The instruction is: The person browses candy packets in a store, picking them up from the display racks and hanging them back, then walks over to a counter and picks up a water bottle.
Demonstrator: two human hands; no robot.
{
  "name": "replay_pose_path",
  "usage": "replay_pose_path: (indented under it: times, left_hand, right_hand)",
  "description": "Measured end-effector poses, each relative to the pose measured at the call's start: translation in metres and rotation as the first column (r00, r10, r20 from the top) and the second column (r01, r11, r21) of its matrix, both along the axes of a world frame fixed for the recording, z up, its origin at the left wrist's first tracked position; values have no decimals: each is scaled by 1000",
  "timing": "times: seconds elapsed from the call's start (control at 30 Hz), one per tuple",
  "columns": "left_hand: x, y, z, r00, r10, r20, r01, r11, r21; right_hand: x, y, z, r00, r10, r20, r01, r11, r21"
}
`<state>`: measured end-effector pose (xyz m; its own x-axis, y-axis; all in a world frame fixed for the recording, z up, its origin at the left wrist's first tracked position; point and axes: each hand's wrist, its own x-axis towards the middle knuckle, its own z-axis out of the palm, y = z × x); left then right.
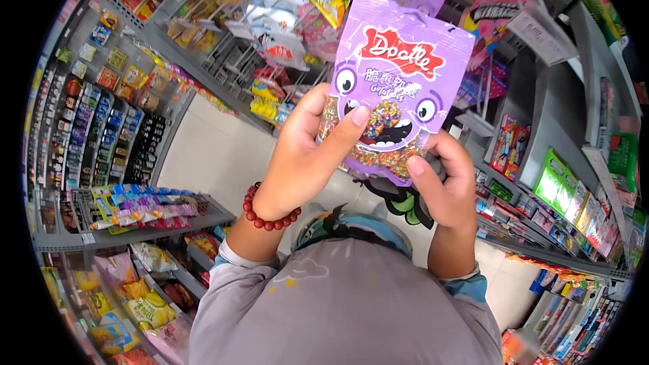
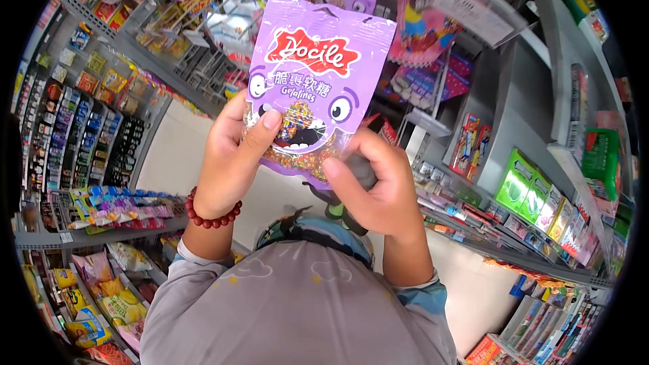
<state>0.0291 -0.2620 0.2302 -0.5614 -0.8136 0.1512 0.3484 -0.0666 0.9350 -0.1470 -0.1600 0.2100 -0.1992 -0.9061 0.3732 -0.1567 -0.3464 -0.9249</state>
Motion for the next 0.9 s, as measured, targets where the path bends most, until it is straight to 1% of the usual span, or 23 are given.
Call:
replay_pose_path:
  times: [0.03,0.1,0.17,0.3,0.4,0.47,0.5,0.57,0.7,0.8,0.9]
  left_hand:
    - [1,3,-4,1000,10,-5,-9,1000,20]
    - [5,7,-10,1000,4,14,-4,998,58]
    - [5,8,-19,1000,8,14,-9,999,54]
    - [5,13,-26,1000,-3,-6,4,992,127]
    - [6,13,-31,1000,-24,0,23,989,143]
    - [6,14,-32,998,-44,-34,48,991,121]
    - [6,15,-32,999,-44,-29,48,990,131]
    - [7,15,-33,998,-54,-19,56,984,168]
    - [6,13,-37,998,-53,-43,60,980,191]
    - [8,11,-40,997,-64,-46,72,973,219]
    - [12,11,-41,998,-53,-32,60,963,263]
  right_hand:
    - [2,1,-2,1000,15,8,-15,1000,-14]
    - [3,5,-9,1000,30,5,-30,999,26]
    - [1,5,-15,999,44,2,-44,997,57]
    - [6,6,-23,994,72,80,-70,997,-37]
    - [9,6,-28,985,97,145,-88,994,-67]
    - [11,4,-33,977,109,181,-97,993,-72]
    - [12,2,-35,972,110,207,-85,989,-123]
    - [13,1,-39,966,110,235,-71,983,-169]
    - [11,2,-42,970,137,202,-118,988,-102]
    - [13,-1,-44,976,109,189,-87,989,-121]
    - [10,1,-48,990,93,104,-83,993,-89]
